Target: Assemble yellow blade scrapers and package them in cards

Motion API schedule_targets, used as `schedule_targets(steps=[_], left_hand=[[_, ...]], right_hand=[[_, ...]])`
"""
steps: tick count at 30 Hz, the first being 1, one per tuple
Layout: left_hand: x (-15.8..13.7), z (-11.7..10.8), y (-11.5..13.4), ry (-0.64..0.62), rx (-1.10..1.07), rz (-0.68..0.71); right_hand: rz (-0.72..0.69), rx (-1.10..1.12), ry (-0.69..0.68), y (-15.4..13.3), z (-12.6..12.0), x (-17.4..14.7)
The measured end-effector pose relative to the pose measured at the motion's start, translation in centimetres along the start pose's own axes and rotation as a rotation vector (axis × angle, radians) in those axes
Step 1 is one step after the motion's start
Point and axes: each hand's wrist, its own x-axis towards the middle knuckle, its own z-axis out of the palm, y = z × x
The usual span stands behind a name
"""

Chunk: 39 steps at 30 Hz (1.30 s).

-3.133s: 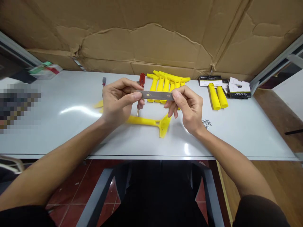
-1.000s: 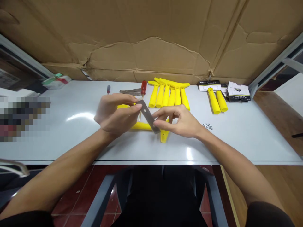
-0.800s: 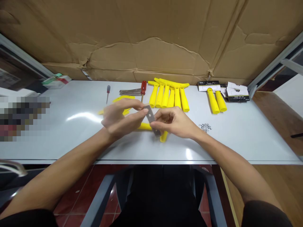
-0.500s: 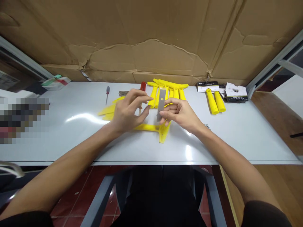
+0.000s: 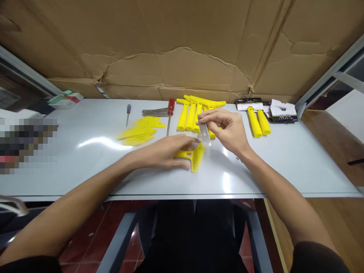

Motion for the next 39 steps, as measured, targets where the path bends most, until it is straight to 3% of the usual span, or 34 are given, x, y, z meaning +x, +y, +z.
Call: schedule_targets(steps=[4,10,14,25,30,39], left_hand=[[0.2,0.4,0.0,0.104,-0.007,-0.037],[0.4,0.6,-0.4,0.418,-0.123,-0.063],[0.5,0.8,-0.8,0.547,-0.172,-0.053],[0.5,1.4,-0.2,0.554,-0.106,-0.115],[0.6,1.8,0.0,0.569,-0.064,-0.092],[0.7,2.7,0.5,0.710,-0.053,-0.179]], right_hand=[[-0.021,-0.010,0.013,-0.1,-0.4,0.1],[0.138,0.068,-0.143,-0.3,-0.2,-0.2],[0.194,0.094,-0.091,0.3,0.0,-0.1],[0.370,0.176,0.024,1.0,1.3,-0.5],[0.309,0.032,0.064,1.2,1.9,-0.6],[0.287,-0.072,-0.047,1.8,3.0,-1.3]])
